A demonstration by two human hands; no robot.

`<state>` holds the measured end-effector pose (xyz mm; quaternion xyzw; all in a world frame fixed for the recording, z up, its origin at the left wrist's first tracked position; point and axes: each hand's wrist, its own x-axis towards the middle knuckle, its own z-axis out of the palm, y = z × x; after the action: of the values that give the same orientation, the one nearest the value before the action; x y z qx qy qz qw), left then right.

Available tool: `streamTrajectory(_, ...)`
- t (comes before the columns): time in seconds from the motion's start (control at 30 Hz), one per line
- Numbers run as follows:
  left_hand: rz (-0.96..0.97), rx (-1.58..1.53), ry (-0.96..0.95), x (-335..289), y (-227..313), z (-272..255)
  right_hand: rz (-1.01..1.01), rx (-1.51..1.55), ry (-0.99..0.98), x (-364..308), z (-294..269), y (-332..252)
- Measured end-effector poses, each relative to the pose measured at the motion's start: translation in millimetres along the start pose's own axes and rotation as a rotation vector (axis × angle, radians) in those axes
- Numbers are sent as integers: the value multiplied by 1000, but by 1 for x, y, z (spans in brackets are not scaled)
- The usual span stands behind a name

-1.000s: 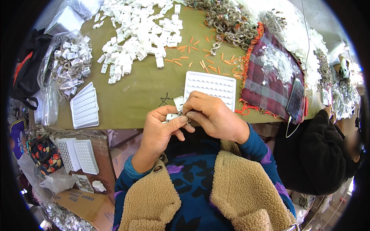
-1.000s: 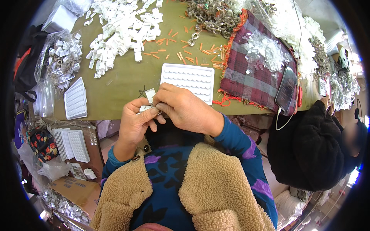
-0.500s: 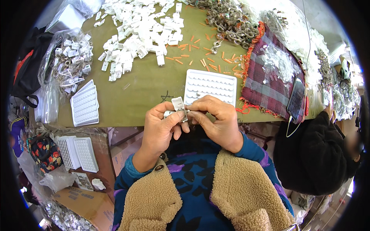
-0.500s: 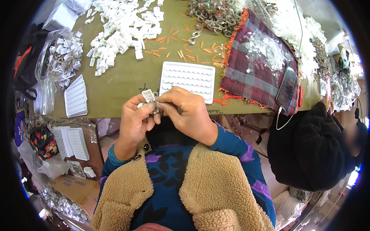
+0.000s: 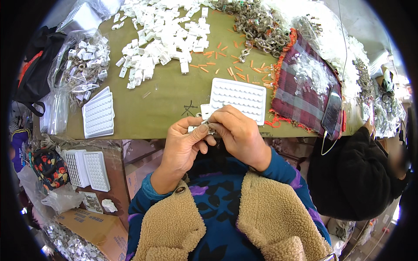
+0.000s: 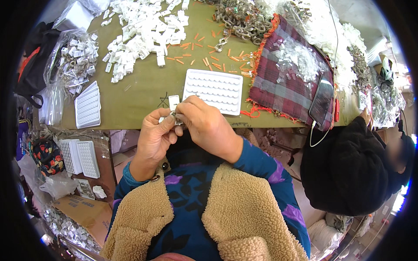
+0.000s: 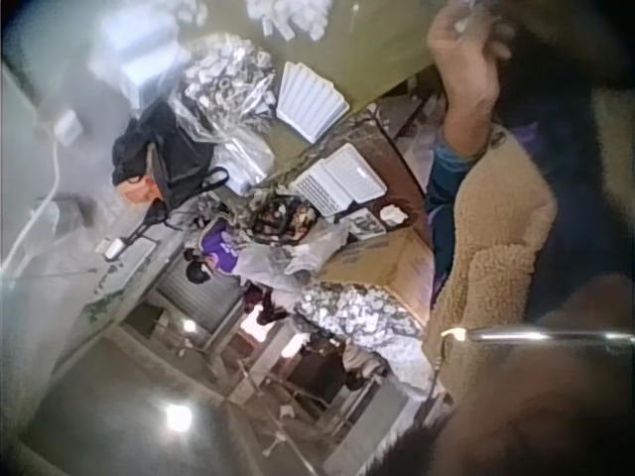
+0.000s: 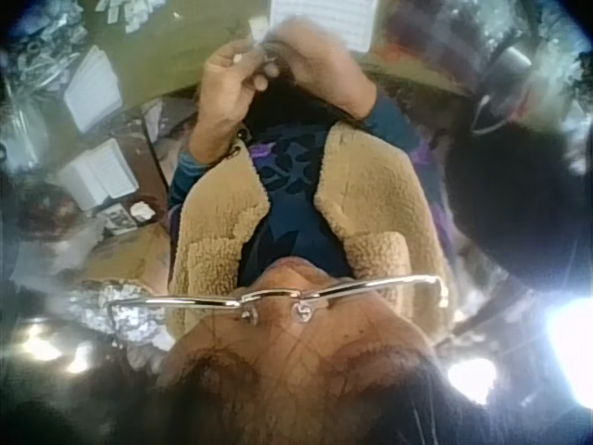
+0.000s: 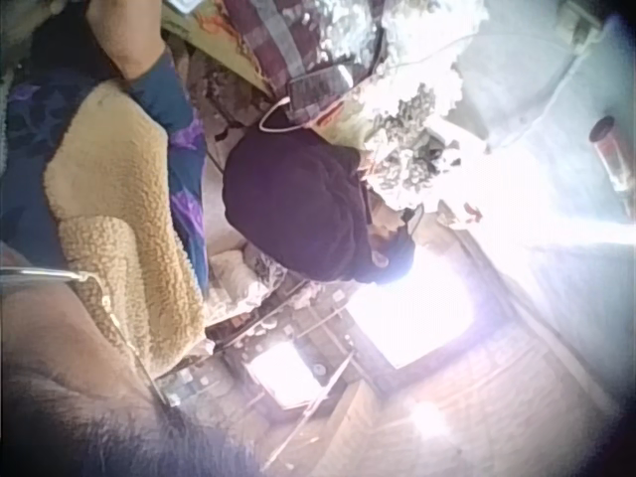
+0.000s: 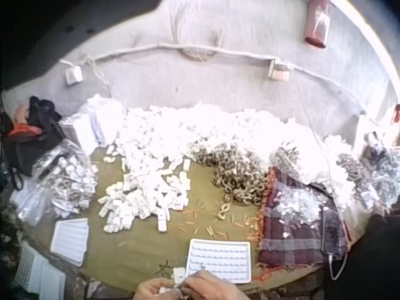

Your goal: The person repeatedly picks small white plastic housings and metal pins from a cluttered table, inserts the pins into the housings, and places the assembled units into a white tray. The process is continuous and repetitive throughout the clip.

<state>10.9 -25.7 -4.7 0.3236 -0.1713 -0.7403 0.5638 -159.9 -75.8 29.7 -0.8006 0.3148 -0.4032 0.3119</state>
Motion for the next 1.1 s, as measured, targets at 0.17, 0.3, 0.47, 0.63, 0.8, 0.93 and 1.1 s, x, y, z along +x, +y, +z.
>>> streamTrajectory(0.17, 30, -8, 16, -5, -3, 0, 25, 155, -186, 7, -11, 5)
streamTrajectory(0.3, 106, -76, 3, -5, 1, -2, -191, -4, -9, -1, 11, -2)
streamTrajectory(0.47, 116, -38, 83, -5, 8, 5, -189, -40, 45, -3, 21, -5)
streamTrajectory(0.63, 76, 143, 27, -16, 20, 11, 156, 588, 85, -3, 5, -9)
streamTrajectory(0.8, 4, 256, 2, -14, 13, 11, 705, 785, -33, 3, 10, -9)
streamTrajectory(0.93, -122, 122, -65, -14, 8, 3, 486, 401, -29, 6, 5, -4)
streamTrajectory(1.1, -250, -316, -139, -16, 0, 0, -18, 260, -139, -2, -14, -4)
